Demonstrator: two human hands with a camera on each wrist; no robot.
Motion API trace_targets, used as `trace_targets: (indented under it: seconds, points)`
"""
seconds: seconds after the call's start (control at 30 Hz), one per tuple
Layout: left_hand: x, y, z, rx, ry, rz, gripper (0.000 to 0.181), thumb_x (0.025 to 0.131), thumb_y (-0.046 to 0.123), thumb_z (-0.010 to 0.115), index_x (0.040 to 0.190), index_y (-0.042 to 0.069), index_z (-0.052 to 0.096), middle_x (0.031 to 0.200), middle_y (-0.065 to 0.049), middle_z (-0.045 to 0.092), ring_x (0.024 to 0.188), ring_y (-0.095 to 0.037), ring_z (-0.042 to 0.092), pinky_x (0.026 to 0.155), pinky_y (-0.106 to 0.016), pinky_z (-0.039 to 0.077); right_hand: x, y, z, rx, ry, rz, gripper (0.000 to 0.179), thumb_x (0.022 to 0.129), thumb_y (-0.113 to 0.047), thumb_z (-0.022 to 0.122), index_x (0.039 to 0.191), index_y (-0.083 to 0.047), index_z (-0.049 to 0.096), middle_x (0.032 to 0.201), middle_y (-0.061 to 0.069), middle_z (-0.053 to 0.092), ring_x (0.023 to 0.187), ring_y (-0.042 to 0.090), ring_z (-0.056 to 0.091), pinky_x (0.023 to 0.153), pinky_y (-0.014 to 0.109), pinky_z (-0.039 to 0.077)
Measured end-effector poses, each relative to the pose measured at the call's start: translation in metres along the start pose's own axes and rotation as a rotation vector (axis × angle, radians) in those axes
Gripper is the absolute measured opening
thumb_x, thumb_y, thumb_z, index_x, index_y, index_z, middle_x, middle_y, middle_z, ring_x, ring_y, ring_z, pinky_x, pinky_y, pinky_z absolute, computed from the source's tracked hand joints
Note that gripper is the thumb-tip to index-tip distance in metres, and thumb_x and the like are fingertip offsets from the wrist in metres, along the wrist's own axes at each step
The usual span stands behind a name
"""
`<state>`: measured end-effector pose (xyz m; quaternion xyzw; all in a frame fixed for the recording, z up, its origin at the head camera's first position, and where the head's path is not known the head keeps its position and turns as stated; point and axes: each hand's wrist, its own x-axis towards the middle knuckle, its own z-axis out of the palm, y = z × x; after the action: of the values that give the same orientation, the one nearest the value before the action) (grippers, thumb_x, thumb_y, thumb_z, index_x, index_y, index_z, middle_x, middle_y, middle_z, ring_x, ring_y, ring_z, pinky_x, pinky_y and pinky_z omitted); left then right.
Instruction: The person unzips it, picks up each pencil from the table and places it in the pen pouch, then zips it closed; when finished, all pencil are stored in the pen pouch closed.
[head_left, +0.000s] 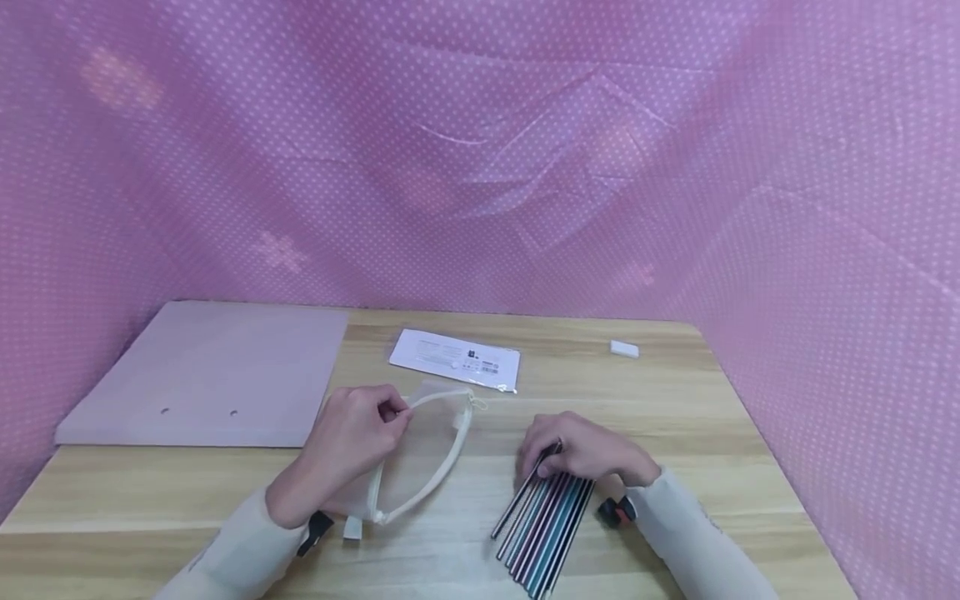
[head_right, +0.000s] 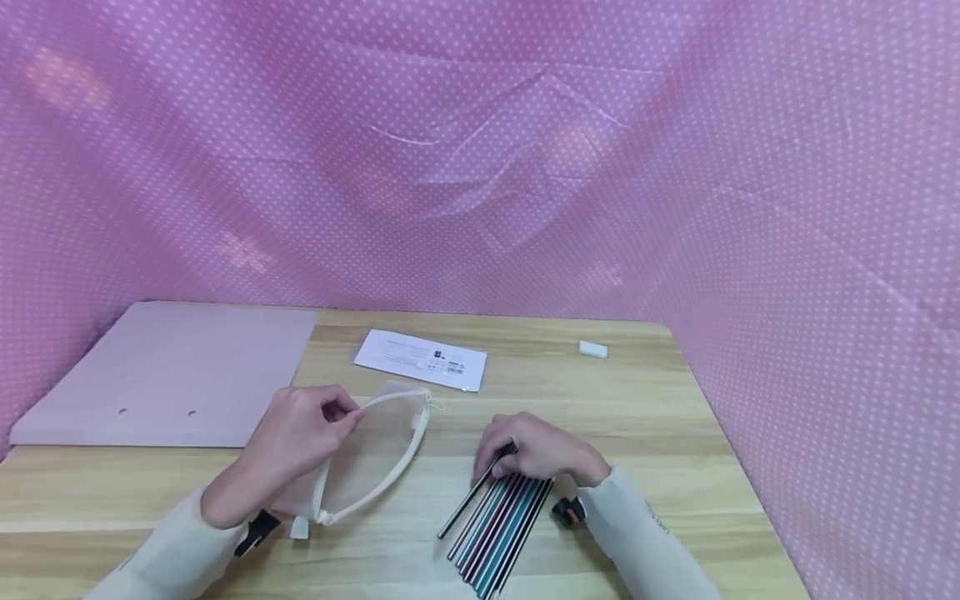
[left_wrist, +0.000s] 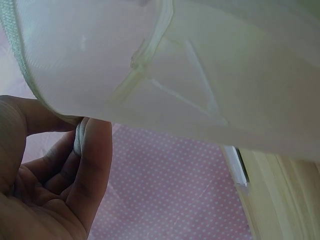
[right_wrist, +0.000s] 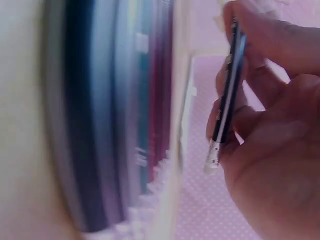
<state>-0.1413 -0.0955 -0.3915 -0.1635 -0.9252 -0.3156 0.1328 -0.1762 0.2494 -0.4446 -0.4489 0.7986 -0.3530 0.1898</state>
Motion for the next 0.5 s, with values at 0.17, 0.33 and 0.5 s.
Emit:
trace_targets:
  seconds: [0.17,0.33,0.5]
  points:
    - [0.000,0.000,-0.001,0.004,-0.001,-0.013,0.009,0.080,0.009,0.079,0.074,0.016,0.074,0.064,0.007,0.067,0.056,-0.001,0.052,0.055,-0.018,0.045,-0.005,-0.009,-0.011,0.126,0.074,-0.010,0.020,0.090,-0.002,0.067,0.104,-0.013,0.076,0.108,0.006,0.074,0.102,0.011,0.064,0.092,0.032,0.052]
    - [0.001,-0.001,-0.001,0.006,-0.003,-0.019,0.009,0.080,0.010,0.079,0.075,0.015,0.074,0.064,0.006,0.068,0.056,-0.002,0.053,0.056,-0.019,0.046,-0.009,-0.017,-0.017,0.288,0.238,0.014,0.022,0.091,0.005,0.062,0.105,-0.010,0.072,0.103,0.001,0.071,0.097,0.014,0.064,0.090,0.031,0.051]
    - [0.001,-0.001,0.001,0.007,0.004,-0.020,0.009,0.080,0.010,0.079,0.074,0.015,0.074,0.063,0.006,0.067,0.056,-0.002,0.053,0.055,-0.020,0.046,-0.007,-0.024,-0.019,0.530,0.426,0.011,0.028,0.094,0.008,0.057,0.110,-0.014,0.067,0.103,-0.008,0.068,0.097,0.010,0.063,0.088,0.024,0.053]
